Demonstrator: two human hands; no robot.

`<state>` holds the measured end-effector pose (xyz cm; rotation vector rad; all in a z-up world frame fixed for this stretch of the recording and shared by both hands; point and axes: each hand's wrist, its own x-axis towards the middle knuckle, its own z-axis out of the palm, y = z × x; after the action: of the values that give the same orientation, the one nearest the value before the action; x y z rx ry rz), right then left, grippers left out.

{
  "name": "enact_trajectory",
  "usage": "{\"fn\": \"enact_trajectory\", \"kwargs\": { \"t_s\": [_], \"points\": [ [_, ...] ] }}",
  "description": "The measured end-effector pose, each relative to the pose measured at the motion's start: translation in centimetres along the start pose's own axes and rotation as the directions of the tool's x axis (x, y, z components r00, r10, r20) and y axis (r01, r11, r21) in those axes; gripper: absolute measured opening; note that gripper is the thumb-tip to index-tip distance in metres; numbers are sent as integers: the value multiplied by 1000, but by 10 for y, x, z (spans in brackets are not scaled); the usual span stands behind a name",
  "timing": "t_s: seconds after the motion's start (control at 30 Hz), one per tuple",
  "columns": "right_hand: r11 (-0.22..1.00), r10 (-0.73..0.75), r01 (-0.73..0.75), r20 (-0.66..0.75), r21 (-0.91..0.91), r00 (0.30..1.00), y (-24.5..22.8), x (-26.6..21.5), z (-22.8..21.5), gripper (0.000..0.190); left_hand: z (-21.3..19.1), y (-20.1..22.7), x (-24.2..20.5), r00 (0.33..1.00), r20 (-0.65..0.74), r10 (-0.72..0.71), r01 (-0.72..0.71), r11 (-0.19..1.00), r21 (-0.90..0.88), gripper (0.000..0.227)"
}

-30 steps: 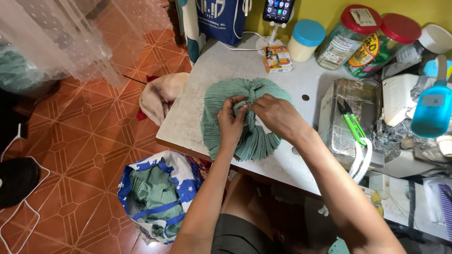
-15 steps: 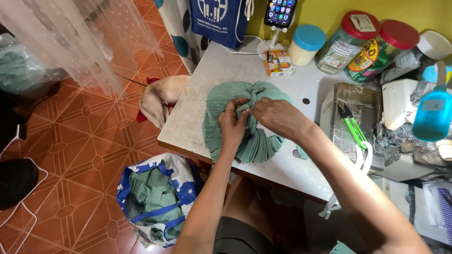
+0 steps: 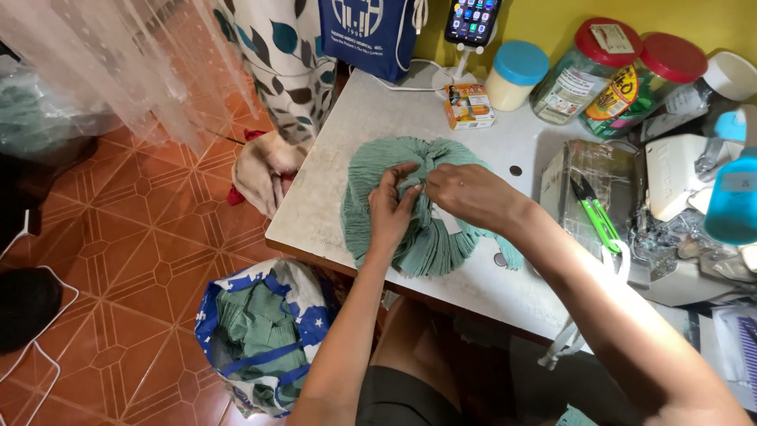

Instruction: The person is folding and cutting green fabric strips at a sewing workbench to create organized bundles.

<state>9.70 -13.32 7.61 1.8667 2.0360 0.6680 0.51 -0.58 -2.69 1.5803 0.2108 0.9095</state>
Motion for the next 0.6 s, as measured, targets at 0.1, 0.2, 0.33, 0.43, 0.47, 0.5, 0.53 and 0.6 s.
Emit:
{"fn": "enact_trajectory", "kwargs": {
  "t_s": [0.1,0.2,0.33,0.43,0.47,0.5,0.53,0.6],
  "points": [
    [996,25,-21,-44,81,999,-4,-3,16,11,0,-5,2,1000,12,0,0,1000,-11,27],
    [988,79,-63,-109,141,991,-12,-5,30,11,-1,-7,2,1000,27,-5,4,1000,18,25],
    [984,155,-139,-146,113,977,-19,-4,40,16,1,-17,0,999,36,-36,31,993,116,23],
    [948,127,-123,6,293,992,-6,2,-9,13,-1,-8,-2,997,32,-77,73,993,97,24],
    [948,129,-126,8,292,992,-4,1,-10,13,0,-3,-2,996,35,-77,74,993,95,24],
    [944,122,-128,38,305,992,-1,1,-10,13,-1,1,-2,996,36,-76,73,994,87,24],
    [939,114,-130,69,318,991,2,1,-11,12,-1,6,-2,996,37,-75,72,994,79,25],
    [939,110,-136,96,317,989,5,5,-18,13,-1,11,-4,996,40,-76,72,993,88,26]
  ]
}}
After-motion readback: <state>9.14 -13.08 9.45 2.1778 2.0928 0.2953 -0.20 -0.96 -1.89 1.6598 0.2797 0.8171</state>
